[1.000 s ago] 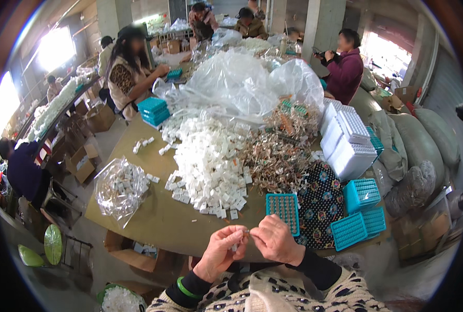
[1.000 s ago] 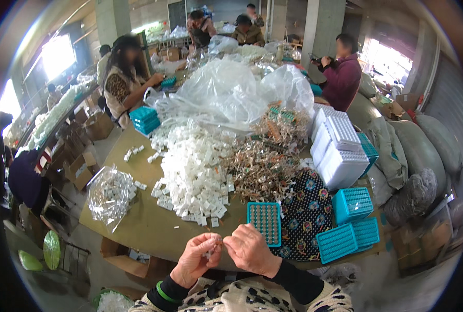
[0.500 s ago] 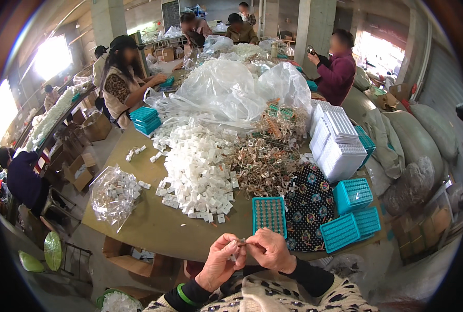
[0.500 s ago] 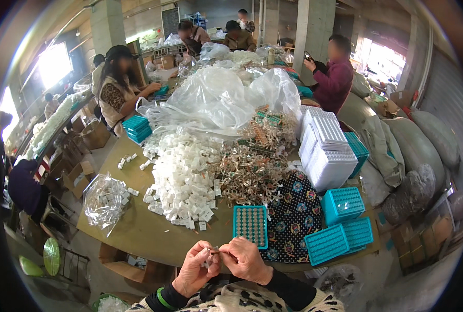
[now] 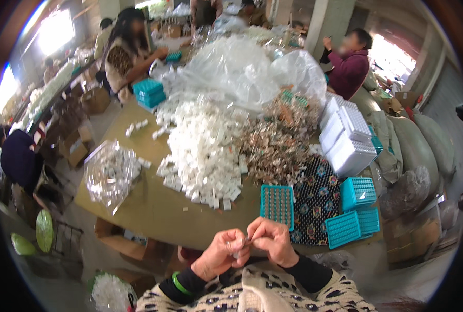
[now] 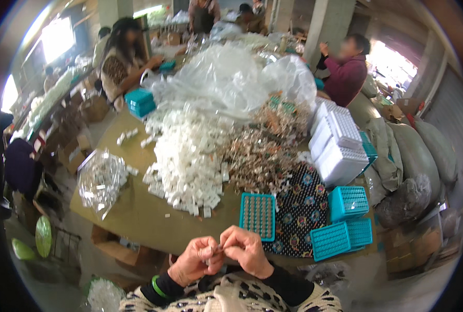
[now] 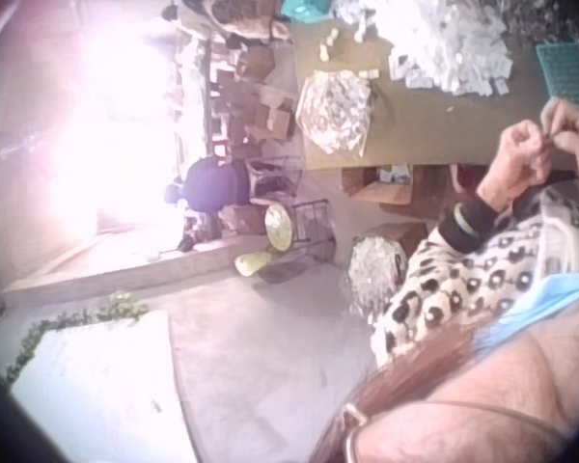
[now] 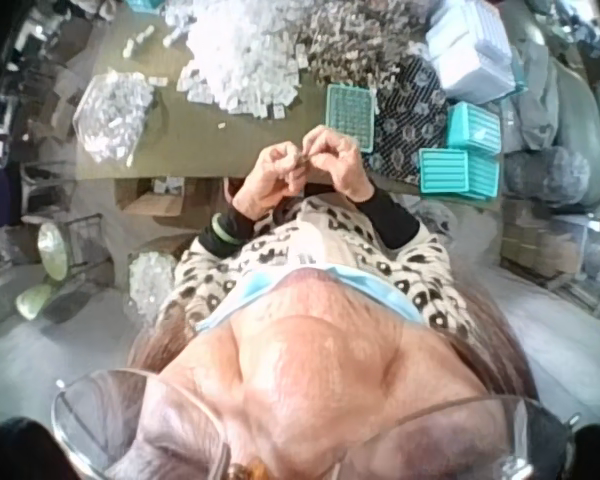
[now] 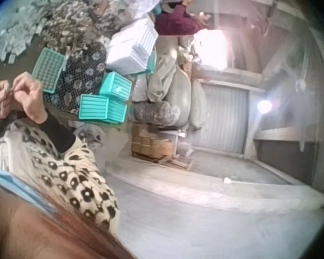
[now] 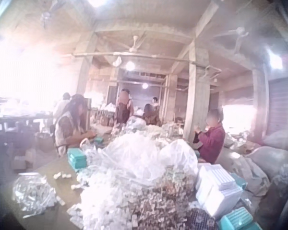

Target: The person repeatedly picks up small white plastic housings and metal pins from a table, inserts the pins into the housings, and places the assembled units into a blue tray. The process is repeated continuously throughout the clip.

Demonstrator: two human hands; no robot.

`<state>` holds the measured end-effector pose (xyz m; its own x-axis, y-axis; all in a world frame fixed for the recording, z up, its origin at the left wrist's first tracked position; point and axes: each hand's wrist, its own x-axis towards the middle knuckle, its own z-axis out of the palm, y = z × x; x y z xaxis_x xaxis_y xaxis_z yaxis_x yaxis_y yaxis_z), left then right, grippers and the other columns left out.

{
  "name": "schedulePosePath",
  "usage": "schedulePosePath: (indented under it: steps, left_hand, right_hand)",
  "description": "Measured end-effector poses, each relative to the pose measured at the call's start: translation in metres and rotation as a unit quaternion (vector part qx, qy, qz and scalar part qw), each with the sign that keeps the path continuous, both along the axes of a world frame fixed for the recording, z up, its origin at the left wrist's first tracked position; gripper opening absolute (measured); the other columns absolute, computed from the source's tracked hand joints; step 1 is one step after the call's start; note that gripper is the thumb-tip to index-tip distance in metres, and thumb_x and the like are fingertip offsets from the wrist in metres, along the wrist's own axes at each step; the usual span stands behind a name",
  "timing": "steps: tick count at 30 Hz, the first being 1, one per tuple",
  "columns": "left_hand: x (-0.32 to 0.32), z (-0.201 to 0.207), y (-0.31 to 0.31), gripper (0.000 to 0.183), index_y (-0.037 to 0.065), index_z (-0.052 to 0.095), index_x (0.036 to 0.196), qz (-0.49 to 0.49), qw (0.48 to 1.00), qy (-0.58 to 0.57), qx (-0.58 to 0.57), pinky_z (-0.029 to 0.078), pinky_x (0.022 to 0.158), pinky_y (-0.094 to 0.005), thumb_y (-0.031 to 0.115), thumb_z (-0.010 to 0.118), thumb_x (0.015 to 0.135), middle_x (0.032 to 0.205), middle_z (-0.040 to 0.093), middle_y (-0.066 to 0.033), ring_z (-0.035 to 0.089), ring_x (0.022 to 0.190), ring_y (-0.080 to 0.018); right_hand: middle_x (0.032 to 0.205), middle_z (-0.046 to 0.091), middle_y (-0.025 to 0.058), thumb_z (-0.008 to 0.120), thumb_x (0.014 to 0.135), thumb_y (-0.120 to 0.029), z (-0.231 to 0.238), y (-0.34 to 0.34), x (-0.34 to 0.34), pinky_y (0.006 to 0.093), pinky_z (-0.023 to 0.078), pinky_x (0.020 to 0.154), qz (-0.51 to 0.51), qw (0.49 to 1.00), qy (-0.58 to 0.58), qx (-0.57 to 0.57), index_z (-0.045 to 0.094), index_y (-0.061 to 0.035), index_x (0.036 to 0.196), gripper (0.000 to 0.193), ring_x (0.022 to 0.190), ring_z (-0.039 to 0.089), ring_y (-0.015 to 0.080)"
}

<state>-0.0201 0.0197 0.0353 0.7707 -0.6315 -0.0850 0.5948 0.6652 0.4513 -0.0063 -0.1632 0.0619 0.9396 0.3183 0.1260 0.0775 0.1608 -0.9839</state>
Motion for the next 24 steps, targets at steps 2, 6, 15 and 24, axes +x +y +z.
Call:
schedulePosePath:
  steps: [2,6,15,24]
  left_hand:
    - [0.001,-0.003,0.005,0.027,0.008,0.055,0.084,0.003,1.0,0.007,-0.005,0.04,0.045,-0.0275,0.027,0.074,0.087,0.069,0.05,-0.0036,0.056,0.058,-0.019]
    - [0.002,-0.01,0.011,0.026,0.007,0.053,0.083,0.025,0.996,0.015,-0.081,0.052,0.053,-0.0318,0.026,0.071,0.09,0.071,0.052,-0.0044,0.063,0.072,-0.0236]
    - [0.007,0.006,0.041,0.02,0.004,0.062,0.088,0.057,0.995,0.041,0.075,0.04,0.048,-0.0222,0.022,0.071,0.091,0.07,0.06,-0.0024,0.052,0.054,-0.0093]
    - [0.107,-0.02,0.146,0.011,0.005,0.066,0.092,0.38,0.391,-0.37,0.752,0.049,0.074,-0.0423,0.012,0.066,0.084,0.097,0.058,-0.011,0.061,0.085,-0.0336]
  right_hand:
    - [0.087,0.062,0.0047,0.056,0.074,0.005,-0.001,0.004,0.001,0.0239,0.042,0.068,0.016,0.995,0.095,0.04,0.056,-0.0005,0.07,0.007,0.075,0.053,0.0093]
    - [0.087,0.062,0.0071,0.059,0.076,0.005,0.002,0.013,0.001,0.0261,0.045,0.069,0.003,0.998,0.049,-0.039,0.056,-0.0006,0.075,0.007,0.076,0.056,0.013]
    - [0.089,0.062,0.0086,0.064,0.084,0.009,0.0,0.038,0.007,0.0258,0.048,0.062,-0.012,0.954,-0.215,-0.207,0.061,-0.0004,0.096,0.015,0.068,0.059,0.0158]
    - [0.079,0.059,-0.0006,0.06,0.096,-0.006,-0.013,0.023,0.005,0.0171,0.042,0.056,0.004,0.991,0.131,-0.006,0.054,-0.0031,0.105,0.01,0.063,0.05,0.0025]
